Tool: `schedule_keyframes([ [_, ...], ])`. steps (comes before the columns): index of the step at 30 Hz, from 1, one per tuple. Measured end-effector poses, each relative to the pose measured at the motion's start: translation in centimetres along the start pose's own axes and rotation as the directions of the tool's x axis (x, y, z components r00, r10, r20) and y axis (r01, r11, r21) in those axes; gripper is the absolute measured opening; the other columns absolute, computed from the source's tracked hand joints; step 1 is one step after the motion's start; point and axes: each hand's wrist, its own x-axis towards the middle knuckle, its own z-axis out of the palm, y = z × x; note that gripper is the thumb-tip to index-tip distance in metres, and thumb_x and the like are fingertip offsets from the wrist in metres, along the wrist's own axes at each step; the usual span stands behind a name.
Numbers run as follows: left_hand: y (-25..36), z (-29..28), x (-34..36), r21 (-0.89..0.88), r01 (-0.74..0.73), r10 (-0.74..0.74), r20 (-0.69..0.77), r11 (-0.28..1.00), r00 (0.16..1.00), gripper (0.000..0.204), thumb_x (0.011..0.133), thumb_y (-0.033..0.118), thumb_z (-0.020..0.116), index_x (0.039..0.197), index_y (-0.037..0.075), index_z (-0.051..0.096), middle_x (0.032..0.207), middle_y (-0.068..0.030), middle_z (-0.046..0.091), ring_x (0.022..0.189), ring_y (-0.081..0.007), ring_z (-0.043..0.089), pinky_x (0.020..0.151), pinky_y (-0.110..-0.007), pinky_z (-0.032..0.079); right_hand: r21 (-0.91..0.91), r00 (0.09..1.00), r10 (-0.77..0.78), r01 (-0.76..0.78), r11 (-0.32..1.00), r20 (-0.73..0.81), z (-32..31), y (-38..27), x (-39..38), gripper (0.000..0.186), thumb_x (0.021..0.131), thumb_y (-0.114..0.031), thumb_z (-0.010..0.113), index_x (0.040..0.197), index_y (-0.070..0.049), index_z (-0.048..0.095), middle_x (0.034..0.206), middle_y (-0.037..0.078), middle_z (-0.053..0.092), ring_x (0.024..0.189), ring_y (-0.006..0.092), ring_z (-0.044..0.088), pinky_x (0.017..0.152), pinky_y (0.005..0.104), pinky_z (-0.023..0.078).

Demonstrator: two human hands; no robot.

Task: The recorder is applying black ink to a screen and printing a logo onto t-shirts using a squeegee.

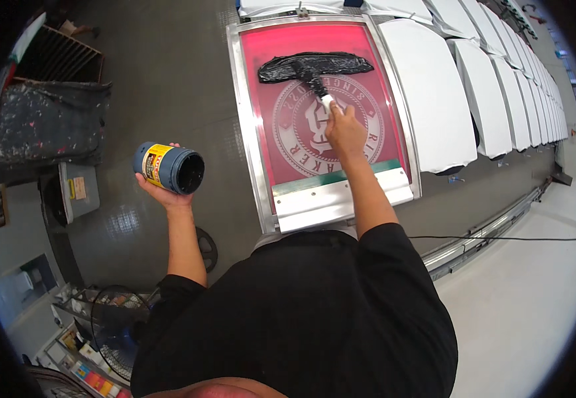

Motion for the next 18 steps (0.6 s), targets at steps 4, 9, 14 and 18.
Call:
schedule_keyframes([
  [4, -0.6, 0.7, -0.3, -0.002, 0.035, -0.035, 0.012, 0.999, 0.999, 0.088, 0.091, 0.077, 0.048, 0.138, 0.002, 0.053, 0.126, -0.0224, 0.064, 0.118, -0.0367, 0.064, 0.103, -0.05, 0.055, -0.111, 0.993, 0.099, -0.105, 0.988, -0.059, -1.3, 7.3, 1.5, 0.036, 0.097, -0.029, 0.061, 0.131, -0.02, 0.069, 0.105, 0.015, 0.062, 0.082, 0.0368, 0.071, 0.069, 0.049, 0.058],
  [9, -1.4, 1.7, -1.6, -0.025, 0.045, -0.043, 0.077, 0.999, 0.996, 0.089, 0.091, 0.078, 0.047, 0.139, 0.003, 0.053, 0.128, -0.0228, 0.063, 0.118, -0.0368, 0.064, 0.104, -0.05, 0.055, -0.049, 0.954, 0.293, -0.296, 0.954, -0.066, -1.7, 12.4, 2.5, 0.04, 0.098, -0.031, 0.058, 0.132, -0.013, 0.066, 0.114, 0.021, 0.068, 0.097, 0.0407, 0.071, 0.083, 0.0499, 0.058],
  [14, -4.8, 3.3, -2.6, -0.004, 0.03, -0.03, -0.062, 1.0, 0.998, 0.088, 0.089, 0.079, 0.047, 0.14, 0.008, 0.055, 0.134, -0.0182, 0.063, 0.125, -0.0349, 0.061, 0.109, -0.05, 0.051, 0.191, 0.958, 0.281, -0.264, 0.945, -0.064, 0.7, 8.6, 1.9, 0.039, 0.099, -0.032, 0.057, 0.129, -0.008, 0.066, 0.109, 0.025, 0.07, 0.103, 0.0454, 0.067, 0.089, 0.0539, 0.054],
  [18, -8.2, 5.1, -3.1, -0.092, 0.115, -0.128, -0.154, 0.989, 0.98, 0.084, 0.091, 0.08, 0.044, 0.141, 0.013, 0.056, 0.136, -0.0106, 0.065, 0.124, -0.0316, 0.063, 0.108, -0.049, 0.052, 0.348, 0.999, 0.037, -0.024, 0.937, -0.029, -1.4, 4.8, 0.2, 0.035, 0.098, -0.027, 0.061, 0.125, -0.006, 0.068, 0.107, 0.025, 0.07, 0.102, 0.0433, 0.068, 0.088, 0.0516, 0.054],
])
